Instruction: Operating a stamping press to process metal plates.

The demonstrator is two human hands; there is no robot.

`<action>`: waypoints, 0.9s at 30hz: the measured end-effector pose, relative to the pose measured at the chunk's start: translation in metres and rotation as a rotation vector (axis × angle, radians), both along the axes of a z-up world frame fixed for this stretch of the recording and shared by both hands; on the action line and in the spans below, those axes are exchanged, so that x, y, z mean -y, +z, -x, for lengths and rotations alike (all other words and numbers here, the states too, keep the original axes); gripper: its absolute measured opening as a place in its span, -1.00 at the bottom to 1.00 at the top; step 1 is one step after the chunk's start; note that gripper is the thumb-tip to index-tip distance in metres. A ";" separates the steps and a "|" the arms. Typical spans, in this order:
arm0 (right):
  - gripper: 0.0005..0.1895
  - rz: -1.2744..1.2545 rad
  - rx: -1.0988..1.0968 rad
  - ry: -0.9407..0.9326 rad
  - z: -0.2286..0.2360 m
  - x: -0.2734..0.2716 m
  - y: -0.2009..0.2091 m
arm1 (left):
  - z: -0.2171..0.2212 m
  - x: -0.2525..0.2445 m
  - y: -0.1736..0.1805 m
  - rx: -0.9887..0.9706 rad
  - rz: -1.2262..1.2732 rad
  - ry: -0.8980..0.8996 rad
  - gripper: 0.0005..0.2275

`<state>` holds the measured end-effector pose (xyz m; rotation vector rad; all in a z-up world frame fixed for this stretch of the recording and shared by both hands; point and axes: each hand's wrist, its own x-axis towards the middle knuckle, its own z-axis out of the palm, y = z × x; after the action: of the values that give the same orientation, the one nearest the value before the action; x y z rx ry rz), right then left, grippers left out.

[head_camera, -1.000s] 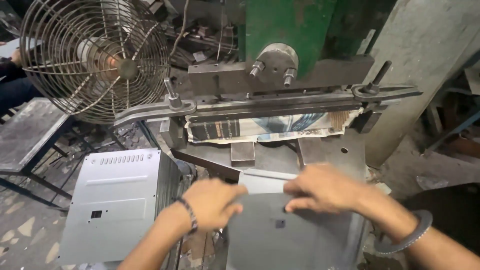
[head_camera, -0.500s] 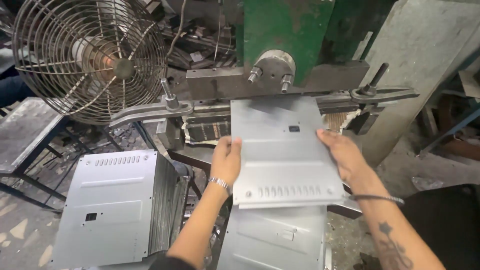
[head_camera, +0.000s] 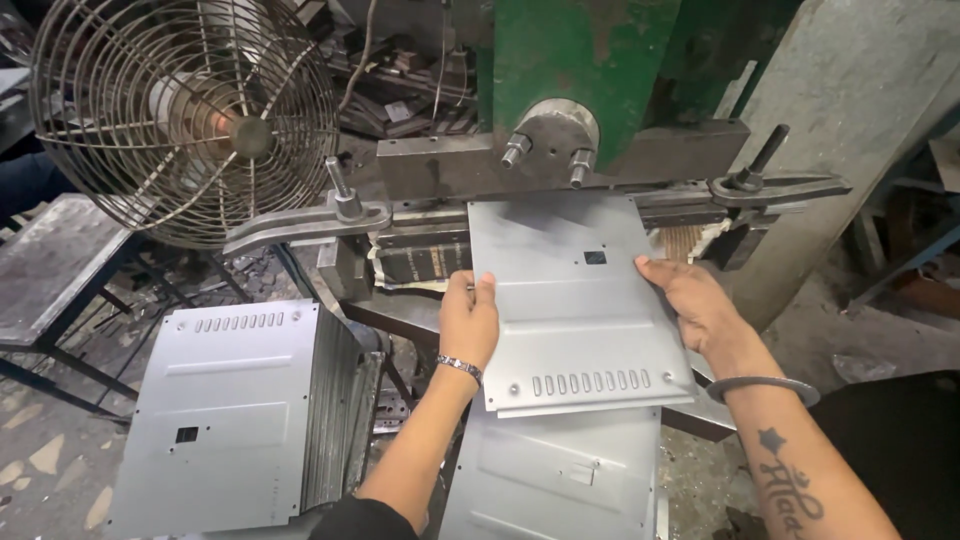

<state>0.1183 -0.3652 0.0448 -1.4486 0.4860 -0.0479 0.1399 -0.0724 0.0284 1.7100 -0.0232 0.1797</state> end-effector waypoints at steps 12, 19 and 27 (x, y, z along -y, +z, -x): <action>-0.71 -0.077 -0.014 0.050 0.024 -0.003 -0.008 | 0.046 0.000 -0.032 0.123 0.011 0.108 -0.75; -0.74 -0.158 -0.013 0.029 0.046 -0.008 -0.018 | 0.051 -0.010 -0.027 -0.023 0.013 0.034 -0.76; -0.70 -0.057 0.008 0.021 0.001 0.002 0.013 | -0.020 0.006 -0.046 0.028 0.136 -0.030 -0.78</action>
<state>0.1171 -0.3673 0.0574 -1.3965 0.4621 -0.0232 0.1600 -0.0786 -0.0173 1.5702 -0.0562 0.1785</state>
